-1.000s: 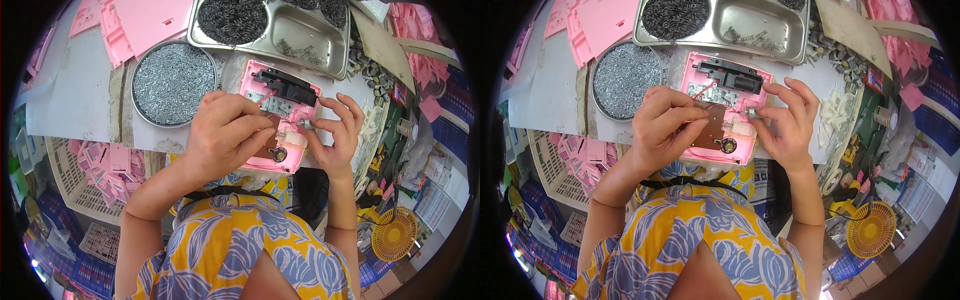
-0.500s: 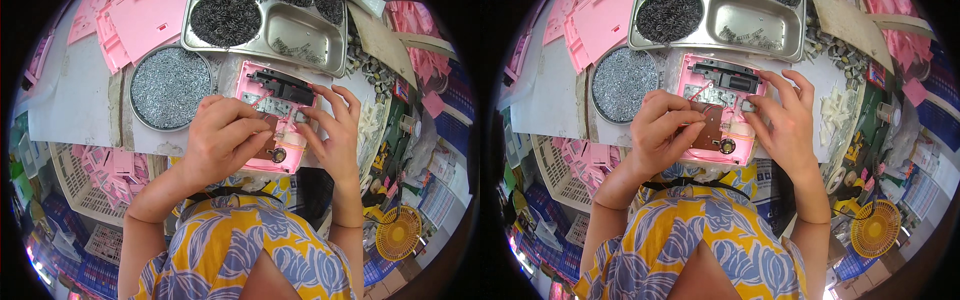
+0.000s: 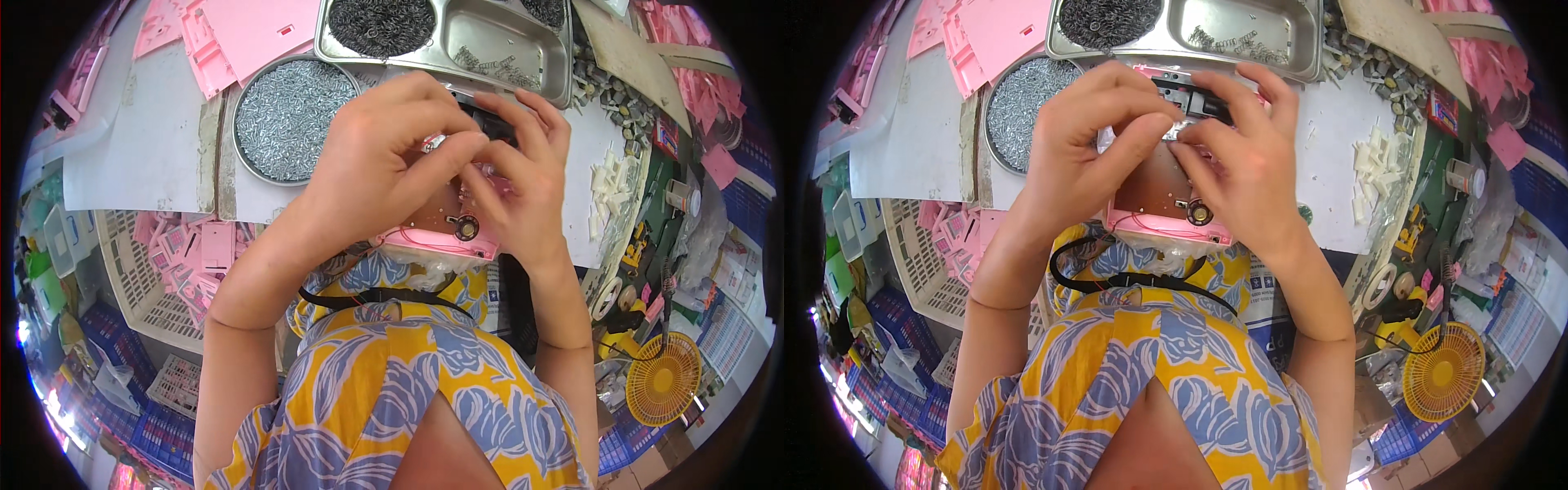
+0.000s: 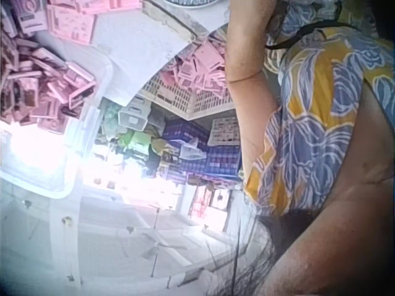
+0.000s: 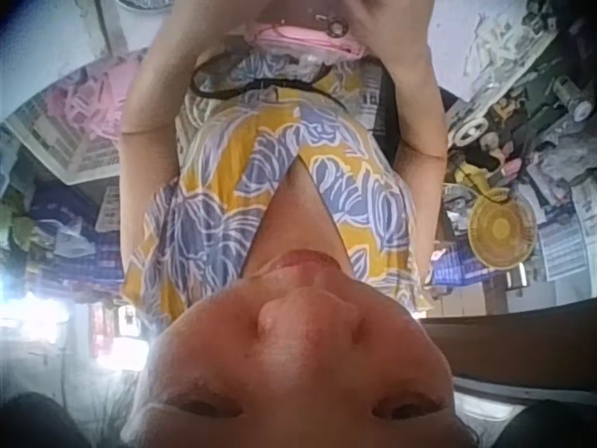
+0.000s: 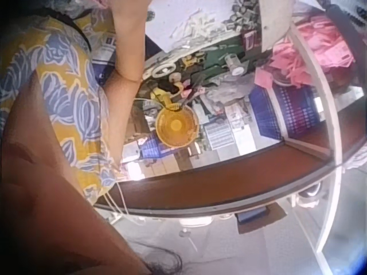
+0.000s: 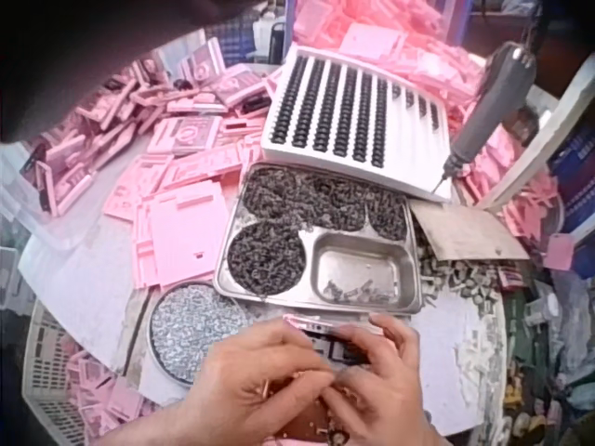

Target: Assembling a pink plastic electronic device by soldering internal components and securing the casing with screws.

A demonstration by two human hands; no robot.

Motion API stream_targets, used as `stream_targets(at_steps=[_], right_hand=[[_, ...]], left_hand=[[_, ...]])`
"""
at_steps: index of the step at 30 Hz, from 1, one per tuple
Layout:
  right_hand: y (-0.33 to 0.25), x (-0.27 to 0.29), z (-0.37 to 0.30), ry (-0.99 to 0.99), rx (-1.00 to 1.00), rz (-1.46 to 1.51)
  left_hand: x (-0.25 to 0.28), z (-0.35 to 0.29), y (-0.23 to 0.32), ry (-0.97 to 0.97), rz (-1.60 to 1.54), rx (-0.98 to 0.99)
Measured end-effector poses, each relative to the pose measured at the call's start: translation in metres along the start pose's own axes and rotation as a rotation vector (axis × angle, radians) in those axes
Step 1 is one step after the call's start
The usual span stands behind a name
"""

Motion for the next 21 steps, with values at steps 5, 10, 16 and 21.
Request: stream_targets(at_steps=[5, 10, 16, 21], right_hand=[[0.014, 0.012, -0.014, 0.044, -0.090, 0.089], [0.017, 0.013, -0.018, 0.059, -0.074, 0.078], [0.021, 0.017, -0.024, 0.110, -0.019, -0.008], [0.022, 0.021, -0.039, 0.158, -0.059, 0.006]], left_hand=[[-0.012, -0.013, -0.006, -0.092, 0.189, -0.053], [-0.023, -0.016, -0.012, -0.075, 0.329, -0.168], [-0.001, -0.030, -0.023, 0.114, 0.380, -0.101], [0.000, -0.041, -0.012, 0.232, 0.578, -0.076]])
Point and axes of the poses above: each hand's wrist, its own z-axis towards the middle knuckle, its own x-axis out of the back of the hand, y = z × x, the point moved 6 cm from there along z, towards the middle knuckle, and after that the axes turned 8 degrees about y, right-handed, at the moved point
